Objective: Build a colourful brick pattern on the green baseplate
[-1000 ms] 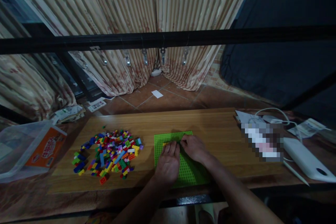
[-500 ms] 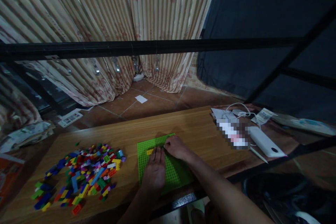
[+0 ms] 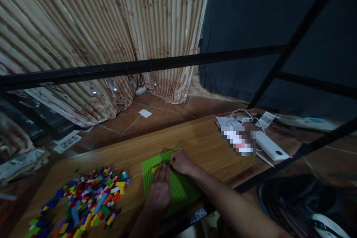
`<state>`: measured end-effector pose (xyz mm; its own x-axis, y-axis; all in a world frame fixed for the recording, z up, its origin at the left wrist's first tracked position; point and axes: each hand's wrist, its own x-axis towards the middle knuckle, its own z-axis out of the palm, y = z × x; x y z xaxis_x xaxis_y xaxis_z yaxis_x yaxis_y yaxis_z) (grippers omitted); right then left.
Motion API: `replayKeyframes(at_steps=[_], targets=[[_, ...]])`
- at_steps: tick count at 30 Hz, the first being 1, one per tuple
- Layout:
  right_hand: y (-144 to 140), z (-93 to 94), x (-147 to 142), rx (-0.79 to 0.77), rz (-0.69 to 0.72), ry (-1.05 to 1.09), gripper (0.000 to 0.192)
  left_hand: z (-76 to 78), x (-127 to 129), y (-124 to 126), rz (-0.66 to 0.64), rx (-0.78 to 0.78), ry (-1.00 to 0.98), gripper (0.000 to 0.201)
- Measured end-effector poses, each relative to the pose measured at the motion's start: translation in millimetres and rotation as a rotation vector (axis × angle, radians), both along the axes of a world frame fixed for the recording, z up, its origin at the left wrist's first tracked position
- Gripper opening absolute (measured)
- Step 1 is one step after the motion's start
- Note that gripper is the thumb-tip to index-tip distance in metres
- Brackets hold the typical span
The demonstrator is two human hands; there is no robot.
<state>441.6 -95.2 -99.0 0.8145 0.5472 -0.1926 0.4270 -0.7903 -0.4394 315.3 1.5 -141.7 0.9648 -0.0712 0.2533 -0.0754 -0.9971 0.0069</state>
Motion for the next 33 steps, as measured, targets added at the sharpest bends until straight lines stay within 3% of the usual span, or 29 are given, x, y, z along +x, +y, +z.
replayKeyframes(at_steps=[4,14,20,28,33], targets=[[1,1.2,-1,0.003,0.022,0.009,0.026,-2.5,-4,9,-0.048,0.042,0.017,0.060],[3,4.0,-7,-0.001,-0.022,0.014,0.026,-0.3,-1,4,0.095,0.039,0.189,0.064],[5,0.9,-6,0.005,-0.044,0.027,0.025,-14.6,-4,4,0.124,0.080,0.066,0.062],[2,4.7,-6,0.020,-0.046,0.041,0.023,-6.9,-5,-2,0.124,0.044,0.060,0.063],[0,4.7,-2,0.029,-0.027,0.065,0.019,-17.8,-3,-5,0.172,0.029,0.068,0.063]])
